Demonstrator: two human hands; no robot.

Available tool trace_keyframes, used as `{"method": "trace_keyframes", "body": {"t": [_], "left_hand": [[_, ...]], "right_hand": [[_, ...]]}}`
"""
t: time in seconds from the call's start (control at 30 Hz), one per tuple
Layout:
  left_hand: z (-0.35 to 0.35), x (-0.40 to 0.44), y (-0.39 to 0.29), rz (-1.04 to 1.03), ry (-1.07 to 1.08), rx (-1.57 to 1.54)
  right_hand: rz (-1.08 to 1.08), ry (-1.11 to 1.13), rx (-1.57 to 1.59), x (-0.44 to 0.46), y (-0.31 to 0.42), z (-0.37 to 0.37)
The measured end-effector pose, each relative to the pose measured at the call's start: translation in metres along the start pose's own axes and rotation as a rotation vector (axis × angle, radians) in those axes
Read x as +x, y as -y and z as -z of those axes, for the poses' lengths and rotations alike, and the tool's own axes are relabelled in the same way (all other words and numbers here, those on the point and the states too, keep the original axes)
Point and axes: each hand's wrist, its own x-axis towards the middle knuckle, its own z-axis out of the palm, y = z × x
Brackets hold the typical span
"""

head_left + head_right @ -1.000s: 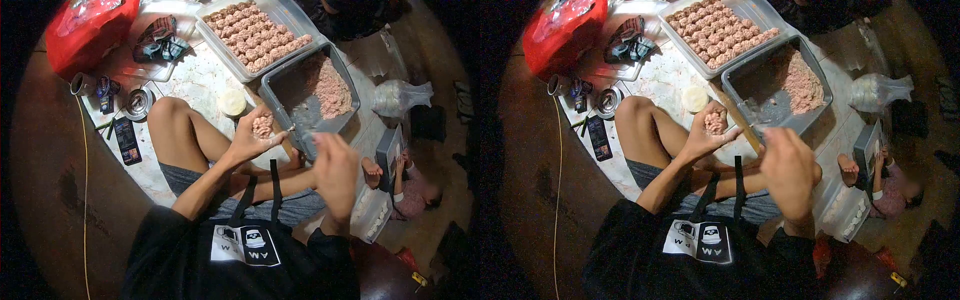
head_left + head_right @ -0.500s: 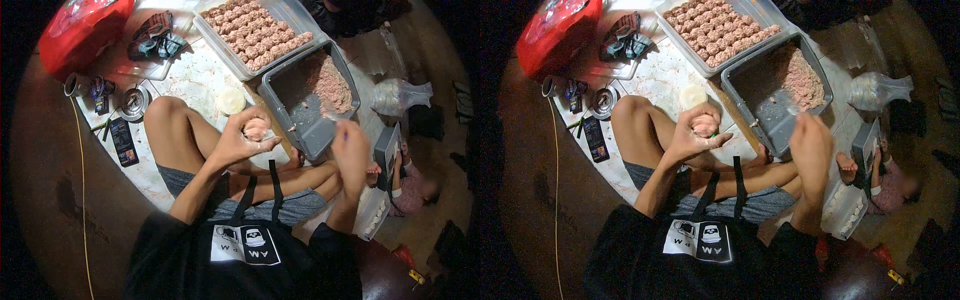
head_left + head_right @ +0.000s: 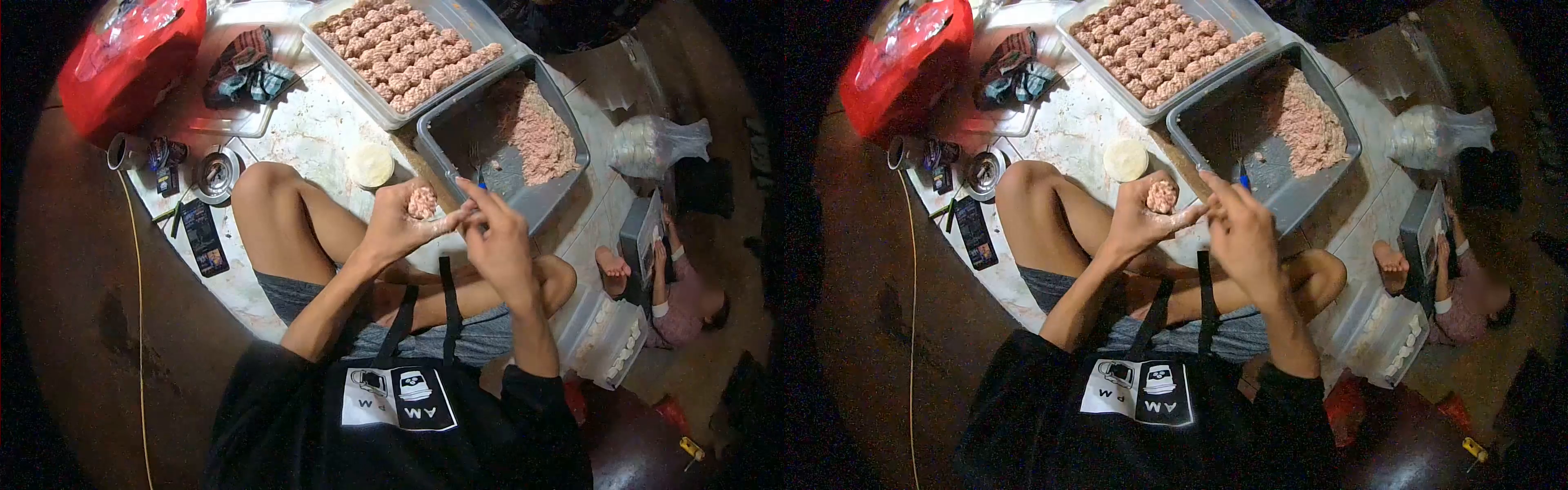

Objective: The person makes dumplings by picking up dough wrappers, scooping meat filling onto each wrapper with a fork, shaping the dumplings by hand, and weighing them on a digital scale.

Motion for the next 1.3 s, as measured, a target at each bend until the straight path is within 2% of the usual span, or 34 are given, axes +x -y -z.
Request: {"method": "trace_keyframes", "body": {"t": [0.03, 0.07, 0.1, 0.17, 0.2, 0.27, 0.33, 0.37, 0.4, 0.47, 0.57, 0.6, 0.63, 0.67, 0.7, 0.73, 0.77, 0.8, 0.87, 0.9, 0.97, 1.0, 1.03, 1.07, 1.1, 1.2, 1.23, 1.3], "left_hand": [[0.004, 0.0, -0.008, -0.073, -0.02, 0.025], [0.007, 0.0, -0.011, -0.147, -0.041, 0.051], [0.007, -0.001, -0.004, -0.311, -0.03, 0.162], [0.005, -0.005, -0.002, -0.25, -0.084, 0.048], [0.011, -0.003, -0.002, -0.154, -0.181, 0.001], [0.03, 0.005, -0.003, 0.087, -0.392, -0.083], [0.045, 0.019, 0.007, 0.159, -0.47, 0.239], [0.046, 0.017, 0.023, 0.07, -0.427, 0.432], [0.041, 0.02, 0.041, -0.03, -0.374, 0.611], [0.034, 0.018, 0.055, -0.091, -0.372, 0.673], [0.038, 0.022, 0.063, -0.105, -0.389, 0.674], [0.039, 0.023, 0.064, -0.087, -0.379, 0.714], [0.039, 0.023, 0.068, -0.071, -0.366, 0.751], [0.037, 0.024, 0.069, -0.059, -0.348, 0.786], [0.035, 0.024, 0.059, -0.054, -0.35, 0.798], [0.032, 0.024, 0.057, -0.079, -0.437, 0.726], [0.031, 0.024, 0.057, -0.104, -0.522, 0.651], [0.03, 0.025, 0.056, -0.129, -0.606, 0.573], [0.044, 0.016, 0.022, -0.259, -0.63, 0.53], [0.047, 0.016, 0.037, -0.159, -0.715, 0.324], [0.058, 0.018, 0.036, -0.085, -0.779, -0.395], [0.062, 0.02, 0.038, -0.043, -0.815, -0.781], [0.07, 0.017, 0.048, -0.053, -0.59, -0.873], [0.058, 0.019, 0.024, 0.055, -0.539, -0.915], [0.048, 0.023, 0.034, 0.102, -0.452, -0.867], [0.012, 0.028, 0.023, 0.302, -0.159, -0.904], [-0.002, 0.03, 0.022, 0.324, -0.089, -0.949], [-0.021, 0.035, 0.029, 0.336, -0.021, -1.017]], "right_hand": [[-0.06, 0.047, 0.08, -0.006, 0.008, -0.006], [0.046, -0.037, 0.088, -0.007, 0.011, -0.018], [0.151, -0.121, 0.095, -0.007, 0.011, -0.032], [0.172, -0.148, -0.023, -0.012, 0.014, -0.043], [0.201, -0.12, -0.154, -0.011, 0.004, -0.052], [0.235, -0.16, -0.092, -0.003, 0.006, -0.063], [0.174, -0.057, -0.081, 0.008, 0.0, -0.078], [0.142, -0.001, -0.078, 0.014, -0.009, -0.092], [0.158, 0.125, -0.3, 0.031, -0.038, -0.126], [0.111, 0.228, -0.586, 0.036, -0.058, -0.147], [0.178, -0.067, -0.254, 0.024, -0.015, -0.09], [0.197, -0.224, -0.272, 0.033, -0.017, -0.066], [0.13, -0.323, -0.238, 0.043, -0.032, -0.043], [-0.015, -0.344, -0.326, 0.053, -0.027, -0.014], [-0.028, -0.334, -0.471, 0.065, -0.057, 0.001], [-0.176, -0.226, -0.642, 0.08, -0.099, 0.002], [-0.42, 0.003, -0.642, 0.093, -0.121, 0.001], [-0.36, 0.124, -0.656, 0.098, -0.158, -0.01], [-0.244, 0.093, -0.625, 0.099, -0.177, -0.023], [-0.201, 0.006, -0.574, 0.097, -0.175, -0.016], [-0.114, -0.154, -0.464, 0.085, -0.154, 0.006], [-0.076, -0.24, -0.555, 0.077, -0.133, 0.027], [-0.02, -0.252, -0.647, 0.076, -0.138, 0.049], [-0.068, -0.239, -0.825, 0.077, -0.148, 0.068], [-0.2, -0.22, -0.99, 0.075, -0.109, 0.084], [-0.259, -0.067, -1.137, 0.094, -0.187, 0.074], [-0.139, -0.007, -1.144, 0.088, -0.218, 0.05], [-0.088, 0.067, -1.171, 0.07, -0.201, 0.028]]}}
